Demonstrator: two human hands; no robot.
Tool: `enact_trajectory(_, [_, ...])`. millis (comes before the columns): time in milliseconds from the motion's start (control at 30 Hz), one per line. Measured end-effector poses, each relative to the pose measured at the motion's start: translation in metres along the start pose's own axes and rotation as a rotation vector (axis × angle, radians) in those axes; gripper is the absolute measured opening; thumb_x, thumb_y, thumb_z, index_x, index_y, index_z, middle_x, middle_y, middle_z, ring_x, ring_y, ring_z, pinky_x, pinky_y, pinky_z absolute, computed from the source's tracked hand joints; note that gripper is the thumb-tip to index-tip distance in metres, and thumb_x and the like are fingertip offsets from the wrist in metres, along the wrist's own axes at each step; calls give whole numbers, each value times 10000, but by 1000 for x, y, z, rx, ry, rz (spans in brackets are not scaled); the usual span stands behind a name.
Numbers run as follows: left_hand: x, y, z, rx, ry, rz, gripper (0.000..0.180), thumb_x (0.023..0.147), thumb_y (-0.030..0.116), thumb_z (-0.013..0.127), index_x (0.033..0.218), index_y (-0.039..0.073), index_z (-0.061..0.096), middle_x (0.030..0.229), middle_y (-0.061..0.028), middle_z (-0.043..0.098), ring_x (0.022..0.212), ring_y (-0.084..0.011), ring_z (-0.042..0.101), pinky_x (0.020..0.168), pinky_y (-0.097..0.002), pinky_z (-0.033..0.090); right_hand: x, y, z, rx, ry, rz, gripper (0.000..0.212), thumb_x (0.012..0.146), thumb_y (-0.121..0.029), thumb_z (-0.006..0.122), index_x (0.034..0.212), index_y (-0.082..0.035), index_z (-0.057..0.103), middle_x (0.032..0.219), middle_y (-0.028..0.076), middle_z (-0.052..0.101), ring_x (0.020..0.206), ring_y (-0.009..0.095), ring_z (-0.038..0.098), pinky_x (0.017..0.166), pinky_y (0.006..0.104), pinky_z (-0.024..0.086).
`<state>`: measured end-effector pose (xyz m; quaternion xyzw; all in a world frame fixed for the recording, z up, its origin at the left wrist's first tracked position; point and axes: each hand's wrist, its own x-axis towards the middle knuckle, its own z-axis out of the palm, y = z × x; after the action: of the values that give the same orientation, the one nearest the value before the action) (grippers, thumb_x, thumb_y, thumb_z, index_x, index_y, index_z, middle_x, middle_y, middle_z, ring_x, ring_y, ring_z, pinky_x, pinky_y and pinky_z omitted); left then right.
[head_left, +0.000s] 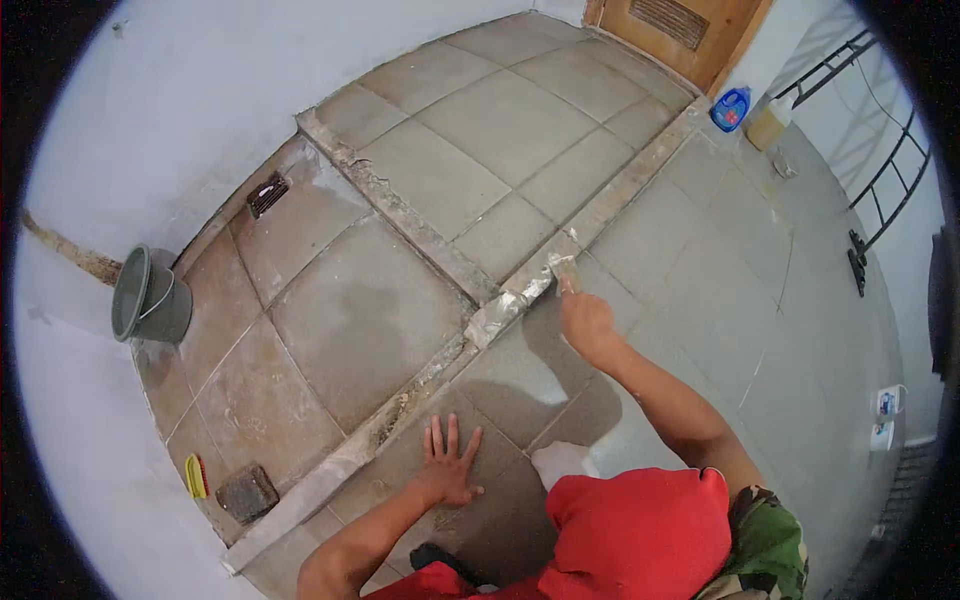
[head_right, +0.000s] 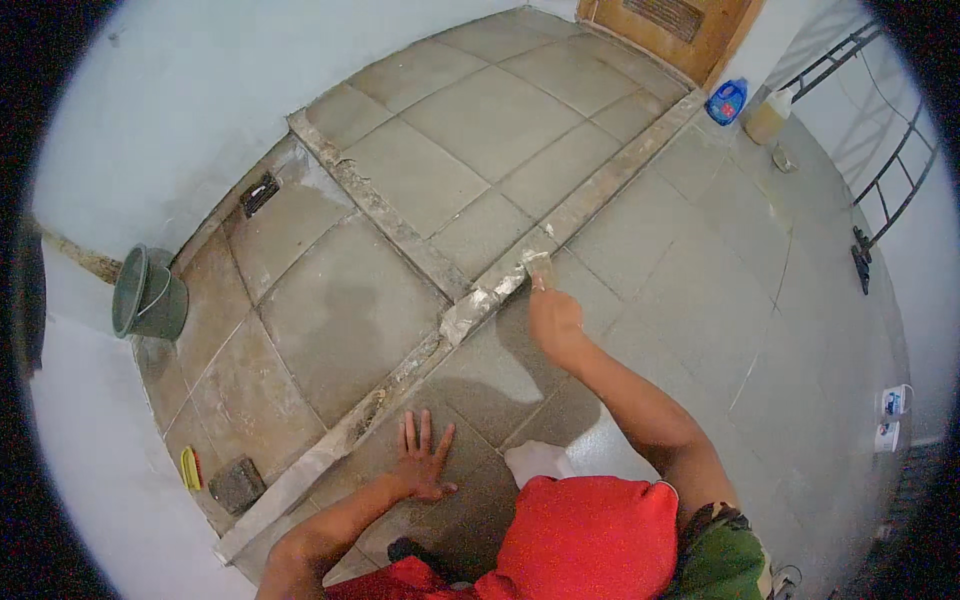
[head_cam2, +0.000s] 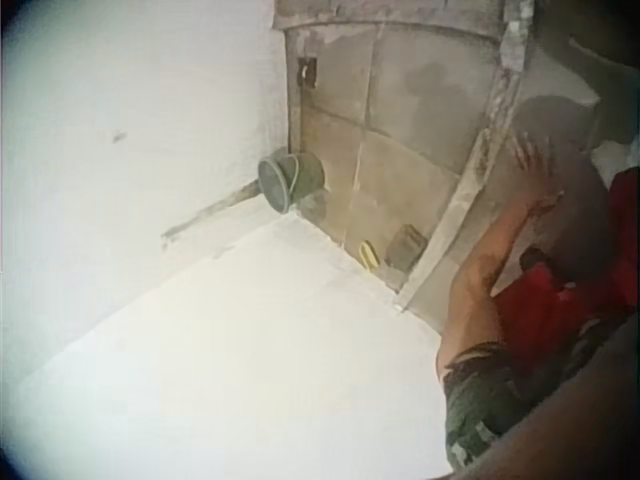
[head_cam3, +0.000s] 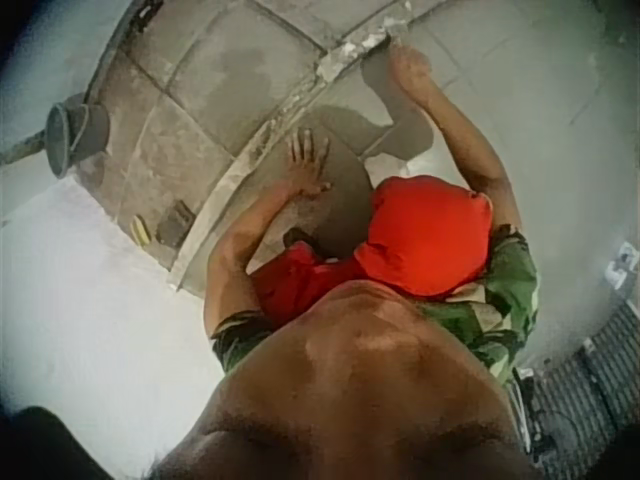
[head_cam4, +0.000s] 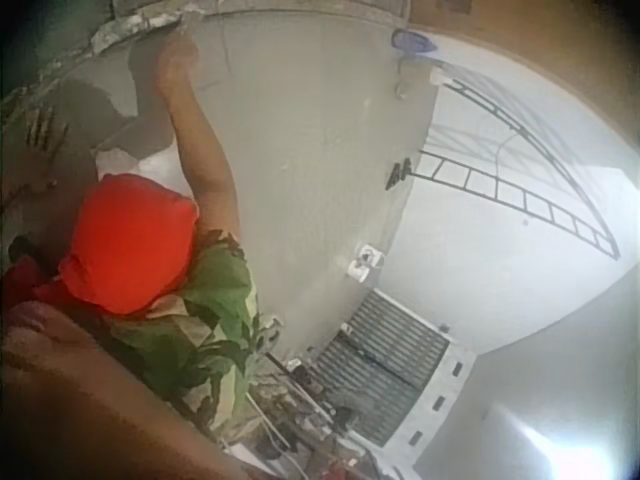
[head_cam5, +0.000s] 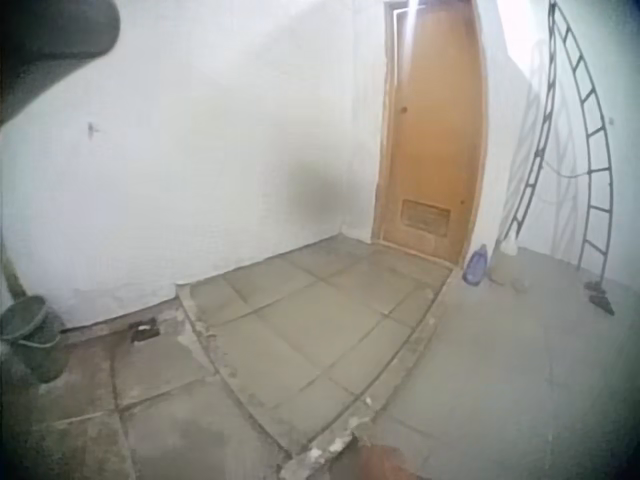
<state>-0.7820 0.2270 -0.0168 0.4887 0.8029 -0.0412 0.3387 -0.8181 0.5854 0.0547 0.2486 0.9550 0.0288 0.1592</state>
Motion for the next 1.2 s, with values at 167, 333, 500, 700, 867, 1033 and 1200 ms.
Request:
enact_trajectory(167, [1, 1, 0, 4, -8, -6, 1239, 738, 688, 696, 1606, 184, -30, 1576, -357, -195, 1407, -612, -218, 1117, -708, -60, 3, 0, -2, 48, -20, 30, 576, 938, -70, 520, 1495, -17, 383, 984, 170, 735, 891, 320, 736, 714, 425, 598])
enact_trajectory(333, [0, 0, 1, 5, -3, 12, 1218, 756, 682, 683, 1606, 176, -29, 1573, -362, -193, 1404, -616, -222, 1114, -711, -65, 9, 0, -3, 97, -4, 48, 573, 934, -78, 523, 1488, -15, 393, 981, 173, 736, 892, 324, 736, 718, 420, 598])
enact_trajectory(500, [0, 0, -1, -3, -17, 8, 1215, 758, 695, 672, 1606, 174, -26, 1573, -362, -193, 1403, -616, -223, 1114, -709, -75, 6, 4, -1, 72, 29, -1, 551, 937, -74, 516, 1472, 4, 412, 953, 189, 735, 856, 323, 738, 706, 425, 597])
enact_trajectory(700, [1, -2, 1, 3, -22, 14, 1207, 757, 706, 664, 1607, 171, -5, 1570, -367, -195, 1400, -617, -230, 1112, -710, -80, 34, 35, -2, 177, 162, 90, 466, 932, -84, 480, 1387, 14, 503, 896, 223, 718, 808, 389, 719, 688, 481, 583])
enact_trajectory(867, [-4, 5, -20, -42, -86, 13, 1157, 813, 650, 645, 1605, 171, -50, 1585, -349, -173, 1417, -595, -219, 1131, -683, -72, 44, 51, 0, 196, 155, 68, 389, 937, -77, 463, 1305, 11, 556, 955, 247, 708, 898, 398, 708, 769, 474, 576])
enact_trajectory(1033, [-3, 0, -12, -56, -61, 23, 1159, 810, 655, 639, 1604, 152, -40, 1579, -361, -172, 1407, -614, -214, 1121, -698, -72, 54, 61, -6, 173, 101, 15, 383, 938, -79, 465, 1297, 16, 560, 966, 247, 709, 910, 393, 707, 789, 471, 575])
enact_trajectory(1200, [-2, 0, -8, -45, -56, 20, 1163, 803, 656, 645, 1604, 149, -29, 1573, -374, -171, 1402, -624, -209, 1121, -699, -71, 62, 61, -7, 65, 73, 26, 418, 944, -86, 469, 1342, 22, 537, 935, 214, 723, 843, 375, 720, 720, 460, 589])
